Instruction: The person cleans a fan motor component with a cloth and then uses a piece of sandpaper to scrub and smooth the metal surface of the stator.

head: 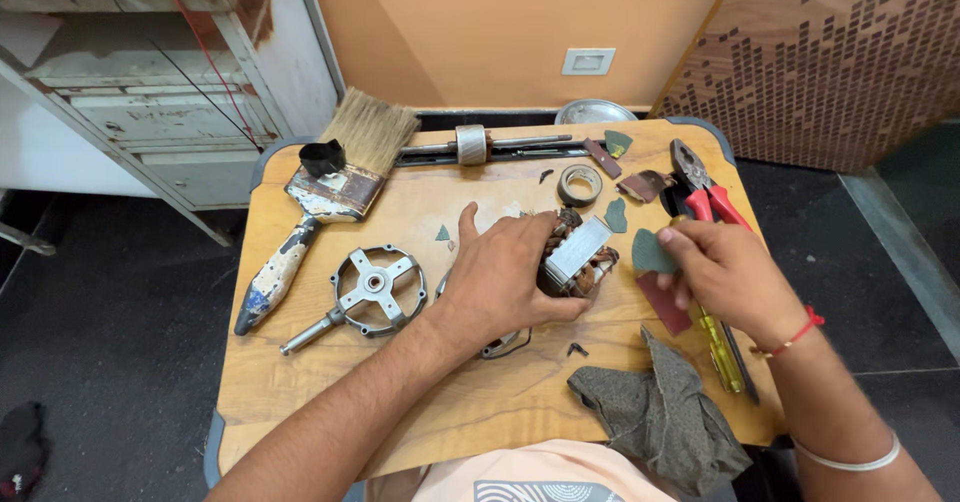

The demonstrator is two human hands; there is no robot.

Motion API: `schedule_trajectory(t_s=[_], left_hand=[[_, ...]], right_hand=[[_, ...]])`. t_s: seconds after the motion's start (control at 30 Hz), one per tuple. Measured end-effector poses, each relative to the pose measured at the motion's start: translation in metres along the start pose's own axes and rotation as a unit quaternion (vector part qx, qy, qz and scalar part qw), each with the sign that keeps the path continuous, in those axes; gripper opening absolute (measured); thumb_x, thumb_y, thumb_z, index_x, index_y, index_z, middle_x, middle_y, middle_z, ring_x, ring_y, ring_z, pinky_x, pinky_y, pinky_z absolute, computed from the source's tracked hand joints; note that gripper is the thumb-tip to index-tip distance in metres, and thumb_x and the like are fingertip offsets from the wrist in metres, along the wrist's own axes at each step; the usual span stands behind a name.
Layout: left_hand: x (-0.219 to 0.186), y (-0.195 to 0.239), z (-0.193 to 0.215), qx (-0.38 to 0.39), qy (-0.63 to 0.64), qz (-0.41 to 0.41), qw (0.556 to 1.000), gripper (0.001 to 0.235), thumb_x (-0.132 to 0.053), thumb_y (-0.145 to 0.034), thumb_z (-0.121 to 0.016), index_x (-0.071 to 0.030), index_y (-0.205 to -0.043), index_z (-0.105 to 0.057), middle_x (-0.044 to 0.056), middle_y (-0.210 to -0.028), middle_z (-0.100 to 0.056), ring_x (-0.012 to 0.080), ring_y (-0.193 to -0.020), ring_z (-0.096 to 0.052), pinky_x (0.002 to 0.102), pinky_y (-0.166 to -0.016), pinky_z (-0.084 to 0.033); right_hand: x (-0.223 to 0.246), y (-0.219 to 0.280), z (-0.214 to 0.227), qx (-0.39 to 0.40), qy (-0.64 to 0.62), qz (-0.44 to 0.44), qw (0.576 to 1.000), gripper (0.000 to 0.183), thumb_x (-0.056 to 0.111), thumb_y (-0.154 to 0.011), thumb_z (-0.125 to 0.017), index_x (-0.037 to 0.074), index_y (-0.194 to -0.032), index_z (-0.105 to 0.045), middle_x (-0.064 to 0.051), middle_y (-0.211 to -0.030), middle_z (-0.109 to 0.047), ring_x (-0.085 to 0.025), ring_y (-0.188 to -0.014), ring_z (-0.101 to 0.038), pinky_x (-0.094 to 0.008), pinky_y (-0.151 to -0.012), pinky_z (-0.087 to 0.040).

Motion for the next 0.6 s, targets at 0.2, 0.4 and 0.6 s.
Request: schedule_trajectory(t_s=[0.2, 0.4, 0.6], left_hand=[[0.000, -0.001, 0.000, -0.009, -0.011, -0.006, 1.000, 0.083, -0.056, -0.063, -0.085, -0.004, -0.123, -0.062, 0.012, -0.107, -0.071, 0.0298, -0.108, -0.066, 0.077, -0.107, -0.022], [0.000, -0.002, 0.000, 0.010, -0.022, 0.008, 1.000, 0.084, -0.057, -0.062, -0.086, -0.005, -0.124, -0.061, 0.012, -0.108, -0.070, 0.0299, -0.109, -0.066, 0.078, -0.107, -0.022], [-0.001, -0.003, 0.003, 0.030, -0.020, 0.020, 0.999, 0.080, -0.055, -0.062, -0.086, -0.009, -0.123, -0.062, 0.009, -0.107, -0.071, 0.0286, -0.110, -0.066, 0.077, -0.109, -0.021]], right_hand=[[0.038, 0.034, 0.017, -0.235, 0.240, 0.195, 0.922, 0.039, 0.033, -0.095, -0.069, 0.001, -0.118, -0.070, -0.015, -0.086, -0.073, -0.028, -0.071, -0.073, -0.038, -0.068, -0.056], [0.003, 0.084, -0.005, 0.113, 0.295, 0.249, 0.915, 0.059, 0.049, -0.075, -0.085, 0.015, -0.122, -0.072, -0.006, -0.100, -0.077, -0.024, -0.082, -0.076, -0.037, -0.071, -0.061], [0.025, 0.084, 0.014, -0.035, 0.202, 0.313, 0.927, 0.020, 0.018, -0.082, -0.079, 0.016, -0.101, -0.078, 0.000, -0.098, -0.077, -0.016, -0.078, -0.072, -0.030, -0.069, -0.056]])
Point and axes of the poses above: each hand's wrist, its own y-axis away from the middle knuckle, its own z-axis out of the back of the hand, x = y × z, the point moved 2 cm from there along -y, towards the middle knuckle
